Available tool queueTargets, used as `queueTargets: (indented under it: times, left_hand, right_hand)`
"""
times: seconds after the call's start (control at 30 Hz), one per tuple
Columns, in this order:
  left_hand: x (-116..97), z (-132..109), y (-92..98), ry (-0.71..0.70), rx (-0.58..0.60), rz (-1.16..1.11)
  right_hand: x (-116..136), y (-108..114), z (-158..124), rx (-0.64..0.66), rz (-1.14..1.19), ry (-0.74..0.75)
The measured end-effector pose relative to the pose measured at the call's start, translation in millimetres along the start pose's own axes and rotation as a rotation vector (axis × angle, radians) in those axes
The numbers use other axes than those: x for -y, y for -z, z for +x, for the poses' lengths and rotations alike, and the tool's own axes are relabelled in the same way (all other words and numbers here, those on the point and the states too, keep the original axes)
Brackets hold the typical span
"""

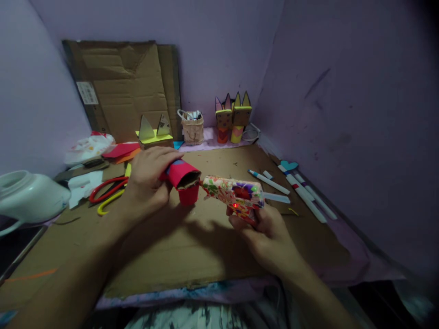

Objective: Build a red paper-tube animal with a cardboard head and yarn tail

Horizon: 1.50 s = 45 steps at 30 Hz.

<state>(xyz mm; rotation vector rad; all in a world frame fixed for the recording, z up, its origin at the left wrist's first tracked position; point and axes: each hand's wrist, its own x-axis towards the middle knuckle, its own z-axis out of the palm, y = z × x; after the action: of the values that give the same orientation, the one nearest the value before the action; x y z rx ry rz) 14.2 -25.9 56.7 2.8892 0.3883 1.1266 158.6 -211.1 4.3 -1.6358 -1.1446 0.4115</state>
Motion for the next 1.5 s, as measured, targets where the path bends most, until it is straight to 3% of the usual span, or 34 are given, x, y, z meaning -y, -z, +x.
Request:
queueTargets:
  times: [0.43,0.6,0.73,0.83,0.93,1.0,1.07,1.17,1.27,1.37,1.5]
  left_hand:
    - [1.3,-2.0,2.8,0.000,0.002,-0.010]
    - [0.3,-2.6,3.3,0.018,0.005,-0.016]
    - [0.2,-2.2,3.5,0.021,0.014,-0.020]
    - [0.3,-1.7,3.3,0.014,0.010,-0.017]
    - [-0.1,-1.5,3.4,0.013,-0.002,-0.015]
    - [-0.7,-1.4,3.7,0.013,0.000,-0.014]
    - [-1.3,-1.3,3.9,0.014,0.003,-0.012]
    - [-1.5,-1.7,3.7,0.021,0.000,-0.017]
    - [-1.1,-2.9,2.8,0.024,0.003,-0.016]
    - [-1.1,-4.3,2.4,0.024,0.010,-0.015]
    - [-1.0,-5.4,3.2,0.022,0.018,-0.006]
  right_hand:
    - [-3.6,-2.2,4.9,-0.001,0.063,-0.032]
    - [1.1,1.5,12.3,-0.068,0.266,-0.100]
    - [-6.4,10.0,25.2,-0.095,0.267,-0.213]
    - [-19.2,15.4,37.7,-0.091,0.113,-0.266]
    - [-23.6,21.1,44.6,-0.053,-0.326,-0.273]
    - [-17.3,23.0,43.2,-0.103,-0.607,-0.232]
    - [-5.9,19.3,39.2,-0.192,-0.694,-0.112]
    - [8.4,-2.4,37.5,-0.172,-0.406,0.072]
    - [8.0,-35.3,47.4,0.046,-0.029,0.043]
    - [-1.3,-60.8,60.6,0.151,0.101,0.039]
    - [-5.0,-69.8,62.9,0.257,0.297,0.086]
